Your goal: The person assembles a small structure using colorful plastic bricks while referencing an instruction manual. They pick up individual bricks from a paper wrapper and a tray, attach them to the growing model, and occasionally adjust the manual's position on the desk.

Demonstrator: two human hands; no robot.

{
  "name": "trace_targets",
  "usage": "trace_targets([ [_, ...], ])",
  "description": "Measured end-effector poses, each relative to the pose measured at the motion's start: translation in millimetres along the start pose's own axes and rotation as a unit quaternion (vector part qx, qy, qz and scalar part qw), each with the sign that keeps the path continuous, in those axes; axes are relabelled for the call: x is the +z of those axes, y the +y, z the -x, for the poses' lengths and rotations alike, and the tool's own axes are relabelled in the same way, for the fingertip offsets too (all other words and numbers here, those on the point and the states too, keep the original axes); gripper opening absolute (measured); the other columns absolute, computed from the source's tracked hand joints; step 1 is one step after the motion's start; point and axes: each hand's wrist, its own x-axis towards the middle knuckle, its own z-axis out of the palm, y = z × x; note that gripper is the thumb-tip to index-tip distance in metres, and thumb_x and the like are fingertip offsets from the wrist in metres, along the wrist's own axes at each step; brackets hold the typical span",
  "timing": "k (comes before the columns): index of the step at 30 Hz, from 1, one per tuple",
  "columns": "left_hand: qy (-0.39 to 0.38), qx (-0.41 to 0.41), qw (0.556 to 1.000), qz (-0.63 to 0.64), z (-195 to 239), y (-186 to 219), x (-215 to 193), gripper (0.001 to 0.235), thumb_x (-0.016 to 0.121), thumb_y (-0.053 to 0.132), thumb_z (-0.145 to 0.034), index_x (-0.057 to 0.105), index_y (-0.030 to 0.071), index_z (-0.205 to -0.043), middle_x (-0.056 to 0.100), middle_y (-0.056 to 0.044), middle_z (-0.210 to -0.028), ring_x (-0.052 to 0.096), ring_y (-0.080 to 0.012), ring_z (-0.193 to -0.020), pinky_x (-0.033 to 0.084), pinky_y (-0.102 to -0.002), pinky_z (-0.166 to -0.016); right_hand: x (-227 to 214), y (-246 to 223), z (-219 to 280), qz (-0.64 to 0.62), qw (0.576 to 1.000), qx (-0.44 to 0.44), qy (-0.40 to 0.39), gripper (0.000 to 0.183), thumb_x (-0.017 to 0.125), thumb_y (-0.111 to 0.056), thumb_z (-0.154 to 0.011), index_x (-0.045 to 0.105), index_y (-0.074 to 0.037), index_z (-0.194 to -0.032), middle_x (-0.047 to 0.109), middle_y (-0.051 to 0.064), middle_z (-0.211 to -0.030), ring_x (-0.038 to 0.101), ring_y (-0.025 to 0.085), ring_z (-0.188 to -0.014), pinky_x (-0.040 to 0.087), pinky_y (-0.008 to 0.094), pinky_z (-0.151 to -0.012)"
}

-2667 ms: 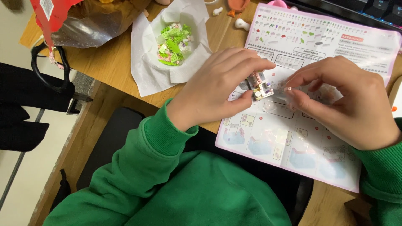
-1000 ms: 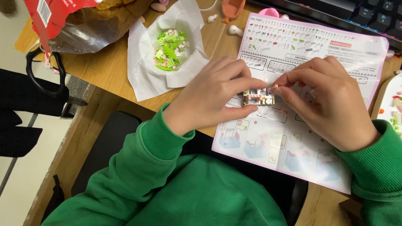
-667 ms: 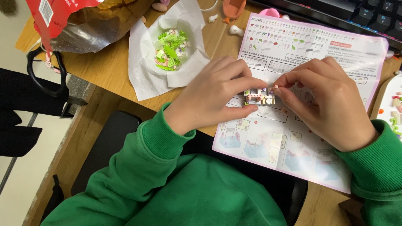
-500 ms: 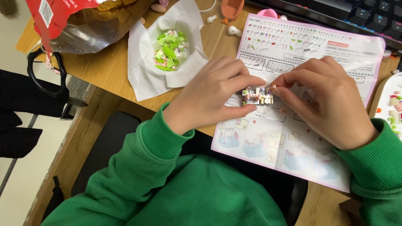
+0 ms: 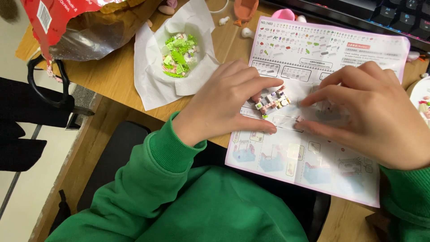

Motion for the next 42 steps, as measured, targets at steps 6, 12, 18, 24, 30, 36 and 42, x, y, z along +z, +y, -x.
trace_targets([
  [6, -0.001, -0.019, 0.999, 0.041, 2, 3, 0, 0.062, 0.084, 0.036, -0.079, 0.057, 0.014, -0.13, 0.058, 0.009, -0.086, 0.049, -0.0198, -0.092, 0.041, -0.036, -0.088, -2, -6, -6, -0.036, 0.999, 0.019, -0.036, 0.019, 0.074, -0.035, -0.078, 0.077, -0.025, -0.094, 0.065, -0.005, -0.092, 0.053, 0.023, -0.082, 0.04, 0.039, -0.077],
  [12, -0.016, -0.02, 0.999, 0.038, 3, 2, -1, 0.057, 0.078, 0.029, -0.079, 0.057, 0.015, -0.131, 0.056, 0.008, -0.087, 0.047, -0.0209, -0.092, 0.04, -0.034, -0.087, -5, -4, -5, -0.036, 0.999, 0.003, -0.018, 0.031, 0.074, -0.038, -0.079, 0.073, -0.022, -0.105, 0.064, -0.002, -0.085, 0.052, 0.024, -0.079, 0.041, 0.037, -0.077],
  [18, -0.022, -0.007, 1.0, 0.014, 2, 3, -2, 0.054, 0.066, 0.017, -0.079, 0.056, 0.011, -0.132, 0.048, 0.002, -0.089, 0.043, -0.0226, -0.091, 0.04, -0.036, -0.086, -3, 10, -1, -0.042, 0.997, -0.022, -0.067, 0.035, 0.073, -0.037, -0.074, 0.073, -0.031, -0.108, 0.066, -0.007, -0.104, 0.052, 0.021, -0.084, 0.039, 0.037, -0.08],
  [24, -0.017, -0.005, 1.0, 0.0, 1, 0, 1, 0.047, 0.065, 0.019, -0.084, 0.059, 0.012, -0.129, 0.048, 0.0, -0.087, 0.043, -0.0227, -0.089, 0.038, -0.036, -0.081, 0, 15, 0, -0.045, 0.997, -0.034, -0.055, 0.027, 0.071, -0.03, -0.078, 0.075, -0.034, -0.105, 0.067, -0.011, -0.103, 0.049, 0.022, -0.08, 0.041, 0.037, -0.076],
  [30, -0.059, -0.008, 0.998, -0.004, -8, -1, -4, 0.045, 0.063, 0.027, -0.085, 0.059, 0.015, -0.128, 0.049, 0.004, -0.082, 0.044, -0.021, -0.084, 0.035, -0.035, -0.077, -3, 5, -6, -0.056, 0.997, -0.04, -0.04, 0.025, 0.067, -0.03, -0.084, 0.074, -0.024, -0.108, 0.069, -0.004, -0.099, 0.052, 0.025, -0.08, 0.043, 0.038, -0.072],
  [36, -0.162, -0.005, 0.987, -0.003, -38, -6, -17, 0.054, 0.067, 0.037, -0.075, 0.058, 0.016, -0.124, 0.052, 0.006, -0.072, 0.049, -0.0224, -0.083, 0.038, -0.038, -0.082, 2, 5, -9, -0.044, 0.997, -0.054, -0.017, 0.023, 0.066, -0.023, -0.088, 0.073, -0.019, -0.109, 0.066, 0.001, -0.09, 0.05, 0.026, -0.078, 0.044, 0.038, -0.07],
  [42, -0.206, 0.017, 0.977, -0.05, -62, -12, -21, 0.045, 0.073, 0.048, -0.074, 0.06, 0.017, -0.104, 0.065, 0.001, -0.087, 0.052, -0.0254, -0.09, 0.03, -0.045, -0.086, 5, 3, -9, -0.035, 0.997, -0.051, 0.042, 0.017, 0.071, -0.026, -0.09, 0.074, -0.015, -0.103, 0.064, 0.002, -0.085, 0.049, 0.025, -0.075, 0.043, 0.037, -0.069],
])
